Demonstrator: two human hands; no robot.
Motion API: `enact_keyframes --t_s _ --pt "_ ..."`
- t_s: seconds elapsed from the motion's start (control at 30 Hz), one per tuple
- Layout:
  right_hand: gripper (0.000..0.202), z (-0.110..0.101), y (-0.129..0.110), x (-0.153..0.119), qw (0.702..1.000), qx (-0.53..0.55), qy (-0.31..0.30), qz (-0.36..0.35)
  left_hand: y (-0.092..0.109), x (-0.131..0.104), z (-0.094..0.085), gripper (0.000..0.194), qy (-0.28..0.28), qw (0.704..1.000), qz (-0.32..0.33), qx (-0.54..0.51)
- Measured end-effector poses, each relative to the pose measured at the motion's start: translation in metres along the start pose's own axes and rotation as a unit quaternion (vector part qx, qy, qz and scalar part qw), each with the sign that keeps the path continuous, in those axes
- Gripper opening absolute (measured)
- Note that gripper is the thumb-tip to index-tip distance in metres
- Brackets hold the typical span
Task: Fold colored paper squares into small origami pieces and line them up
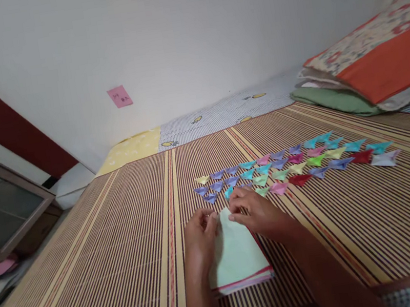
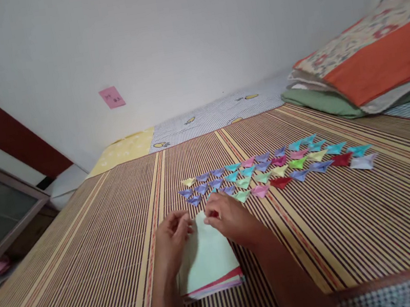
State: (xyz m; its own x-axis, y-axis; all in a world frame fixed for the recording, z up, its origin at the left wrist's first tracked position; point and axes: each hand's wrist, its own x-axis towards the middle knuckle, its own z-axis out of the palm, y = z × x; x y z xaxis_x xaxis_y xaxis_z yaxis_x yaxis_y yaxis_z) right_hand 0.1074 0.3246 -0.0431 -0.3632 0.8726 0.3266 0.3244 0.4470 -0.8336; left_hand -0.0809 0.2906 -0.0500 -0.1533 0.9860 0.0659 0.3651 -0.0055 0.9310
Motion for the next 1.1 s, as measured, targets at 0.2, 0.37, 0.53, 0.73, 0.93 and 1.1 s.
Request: enact_keyframes --t_s 0.2,0.37,0.53,0.73,0.93,1.1 --pt "0.023 -0.012 0.004 -0.003 0.994 0.098 0.035 0.043 0.013 -0.003 -0.022 0.038 0.229 0.969 0.035 -0.089" --pt "0.030 -0.019 0.008 -0.002 0.980 0.172 0.064 0.075 0.021 -0.006 -0.017 0.046 0.051 0.975 -0.035 -0.214" --pt "0.032 -0.022 0.004 -0.002 0.967 0.220 0.082 0.102 0.017 -0.005 -0.006 0.035 -0.032 0.957 -0.068 -0.279" --pt "0.034 -0.021 0.006 -0.003 0.965 0.238 0.034 0.104 0.016 -0.005 -0.008 0.039 0.027 0.945 -0.045 -0.322" --pt "0.026 -0.019 0.007 -0.003 0.965 0.235 0.057 0.100 0.022 -0.007 -0.008 0.044 0.023 0.942 -0.040 -0.332" --pt "0.028 -0.021 0.004 -0.003 0.962 0.245 0.061 0.100 0.022 -0.007 -0.006 0.045 0.020 0.936 -0.055 -0.348"
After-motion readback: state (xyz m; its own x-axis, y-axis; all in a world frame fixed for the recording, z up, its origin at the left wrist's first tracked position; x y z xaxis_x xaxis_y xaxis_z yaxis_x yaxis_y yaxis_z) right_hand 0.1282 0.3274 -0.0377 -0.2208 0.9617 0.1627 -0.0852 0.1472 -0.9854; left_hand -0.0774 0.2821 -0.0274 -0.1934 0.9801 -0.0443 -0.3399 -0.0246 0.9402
